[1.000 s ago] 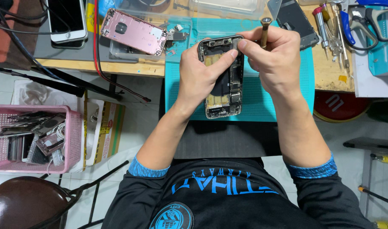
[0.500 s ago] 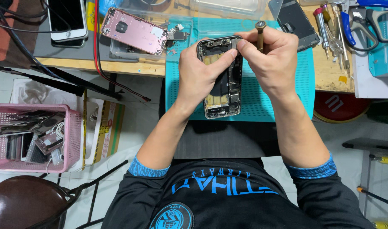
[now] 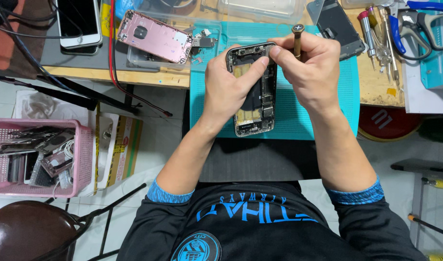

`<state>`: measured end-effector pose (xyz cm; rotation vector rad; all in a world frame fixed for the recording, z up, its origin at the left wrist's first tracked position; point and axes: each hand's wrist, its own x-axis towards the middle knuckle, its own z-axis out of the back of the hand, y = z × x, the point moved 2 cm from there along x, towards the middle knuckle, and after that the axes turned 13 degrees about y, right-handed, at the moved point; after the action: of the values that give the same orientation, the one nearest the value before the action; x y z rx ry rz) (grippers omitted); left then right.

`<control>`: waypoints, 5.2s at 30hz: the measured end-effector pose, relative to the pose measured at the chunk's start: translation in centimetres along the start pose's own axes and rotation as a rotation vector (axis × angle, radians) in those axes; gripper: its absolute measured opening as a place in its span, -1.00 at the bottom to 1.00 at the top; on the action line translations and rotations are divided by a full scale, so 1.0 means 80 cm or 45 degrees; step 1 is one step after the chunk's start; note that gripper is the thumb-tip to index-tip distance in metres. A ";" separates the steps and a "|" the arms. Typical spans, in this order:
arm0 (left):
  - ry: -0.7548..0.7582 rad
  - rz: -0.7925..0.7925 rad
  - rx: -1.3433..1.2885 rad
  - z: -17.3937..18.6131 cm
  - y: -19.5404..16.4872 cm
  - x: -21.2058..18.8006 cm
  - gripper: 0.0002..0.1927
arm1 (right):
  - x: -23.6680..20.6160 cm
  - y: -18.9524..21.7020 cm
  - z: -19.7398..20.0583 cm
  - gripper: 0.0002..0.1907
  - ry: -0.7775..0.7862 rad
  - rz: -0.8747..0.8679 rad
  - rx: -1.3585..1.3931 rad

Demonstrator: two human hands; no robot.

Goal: The person repairs a smartphone at a workbench, using a screwdriver to unscrew and re-tighten screws on the disassembled phone frame and handle small internal components. They then align the screen assembly onto the frame and press it closed by hand.

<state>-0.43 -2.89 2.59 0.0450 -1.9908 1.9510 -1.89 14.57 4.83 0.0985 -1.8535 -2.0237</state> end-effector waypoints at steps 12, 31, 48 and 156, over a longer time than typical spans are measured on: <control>-0.002 -0.006 -0.025 0.002 -0.001 0.002 -0.78 | 0.003 0.003 -0.002 -0.89 0.018 -0.006 0.069; -0.019 -0.048 -0.107 0.001 -0.002 0.006 -0.78 | 0.006 0.013 0.003 -0.83 0.049 -0.053 -0.001; -0.017 -0.028 -0.125 0.001 -0.004 0.003 -0.81 | 0.005 0.007 0.004 -0.89 0.037 0.083 -0.054; -0.022 -0.139 0.347 0.019 0.054 0.040 -0.53 | -0.014 0.002 0.083 -0.87 -0.006 0.077 -0.110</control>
<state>-4.88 -3.47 -0.70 0.2335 -1.6814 2.1405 -2.90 21.23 5.52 0.0134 -1.7479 -2.0605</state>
